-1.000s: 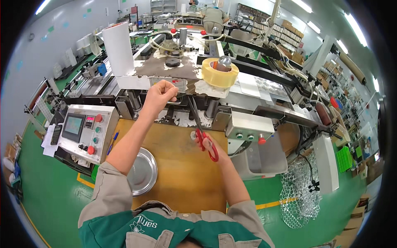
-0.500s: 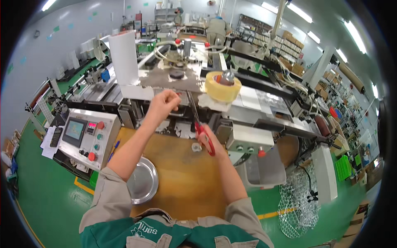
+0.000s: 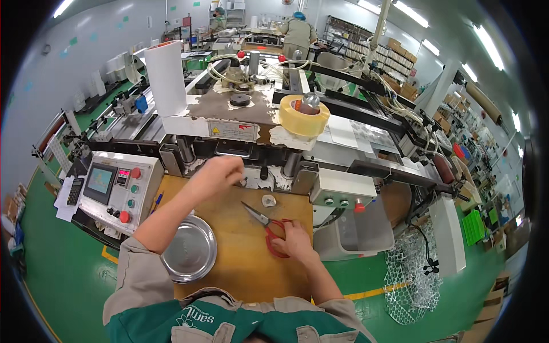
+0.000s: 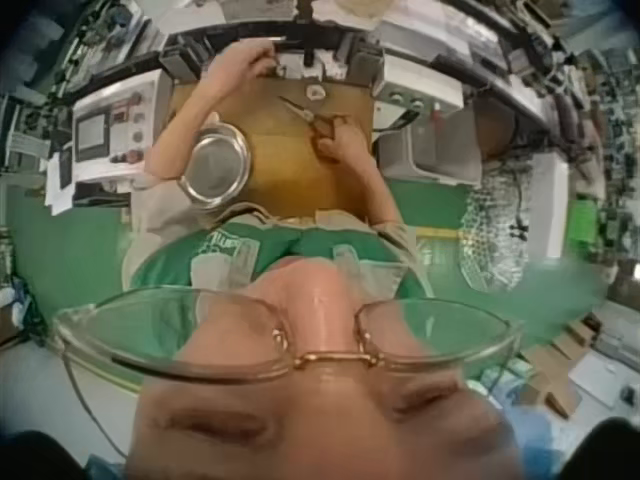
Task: The person operates a label printing machine and uses red-handled scissors to cut individual labels from a continuous roll. They handle the label roll, a metal plate, and a roll of white paper, cutting specific sections and placing them on a stand.
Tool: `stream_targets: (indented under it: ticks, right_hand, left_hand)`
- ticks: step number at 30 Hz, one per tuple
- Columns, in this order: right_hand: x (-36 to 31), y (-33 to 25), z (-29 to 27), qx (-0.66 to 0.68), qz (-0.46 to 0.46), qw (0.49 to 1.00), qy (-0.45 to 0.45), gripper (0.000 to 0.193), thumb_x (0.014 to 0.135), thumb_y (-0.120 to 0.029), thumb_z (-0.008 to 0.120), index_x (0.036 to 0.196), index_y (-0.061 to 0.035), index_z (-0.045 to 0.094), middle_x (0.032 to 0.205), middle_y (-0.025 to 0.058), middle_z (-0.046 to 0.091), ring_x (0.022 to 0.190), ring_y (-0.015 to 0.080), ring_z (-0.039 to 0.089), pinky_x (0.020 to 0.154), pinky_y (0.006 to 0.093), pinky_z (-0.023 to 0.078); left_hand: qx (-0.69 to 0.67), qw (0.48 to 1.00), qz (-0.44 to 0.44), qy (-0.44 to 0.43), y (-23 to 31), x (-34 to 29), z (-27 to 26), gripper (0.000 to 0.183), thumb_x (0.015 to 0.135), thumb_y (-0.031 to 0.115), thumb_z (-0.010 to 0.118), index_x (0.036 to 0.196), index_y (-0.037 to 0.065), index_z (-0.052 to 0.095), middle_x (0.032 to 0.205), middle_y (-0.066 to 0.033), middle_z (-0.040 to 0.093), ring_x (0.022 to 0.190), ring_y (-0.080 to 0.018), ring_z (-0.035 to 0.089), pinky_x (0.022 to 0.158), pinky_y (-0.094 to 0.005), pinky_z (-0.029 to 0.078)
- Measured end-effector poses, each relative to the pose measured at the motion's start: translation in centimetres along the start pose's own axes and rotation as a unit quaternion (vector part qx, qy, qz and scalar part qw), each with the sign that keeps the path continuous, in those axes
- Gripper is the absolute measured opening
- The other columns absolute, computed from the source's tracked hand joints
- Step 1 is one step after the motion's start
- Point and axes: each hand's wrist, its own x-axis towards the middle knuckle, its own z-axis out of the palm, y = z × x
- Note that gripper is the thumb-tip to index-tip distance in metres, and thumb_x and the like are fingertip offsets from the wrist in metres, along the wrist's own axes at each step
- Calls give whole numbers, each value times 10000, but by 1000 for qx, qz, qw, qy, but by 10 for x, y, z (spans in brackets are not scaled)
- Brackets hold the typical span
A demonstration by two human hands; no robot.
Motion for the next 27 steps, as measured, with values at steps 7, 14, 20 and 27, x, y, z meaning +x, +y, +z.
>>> stream_targets:
  ticks: [7, 14, 20, 27]
  right_hand:
    - [-5, -50, -79, 313, -88, 929, 179, 280, 781, -221, 739, 917, -16, 604, 1032, 162, 618, 964, 262, 592, 787, 376, 480]
    - [-9, -38, -97, 285, -68, 947, 130, 123, 843, -92, 662, 851, -10, 570, 715, 115, 612, 590, 203, 572, 566, 301, 462]
    - [-14, -25, -110, 249, -54, 950, 178, 118, 844, -83, 661, 811, -13, 571, 662, 101, 580, 558, 166, 536, 535, 286, 438]
    - [-12, -5, -118, 308, 15, 939, 154, 118, 853, -94, 659, 834, -5, 584, 630, 27, 564, 564, 56, 473, 523, 223, 406]
  left_hand:
    - [-50, 981, 73, -174, 57, -11, 43, 145, 844, 144, 612, 914, 30, 555, 860, -138, 594, 811, -343, 601, 703, -412, 488]
    - [-128, 979, 48, -154, 59, -1, 51, 244, 841, 137, 642, 1042, 38, 547, 876, -112, 626, 770, -278, 627, 698, -352, 500]
    - [-229, 964, -135, -24, 50, 32, 20, 869, 787, 109, 722, 1463, 98, 176, 1076, -120, 617, 819, -137, 617, 746, -286, 509]
    - [-115, 977, 34, 175, -32, 138, 15, 1274, 596, 364, 866, 1490, 153, -15, 1436, -262, 303, 1357, -346, 310, 1089, -454, 297]
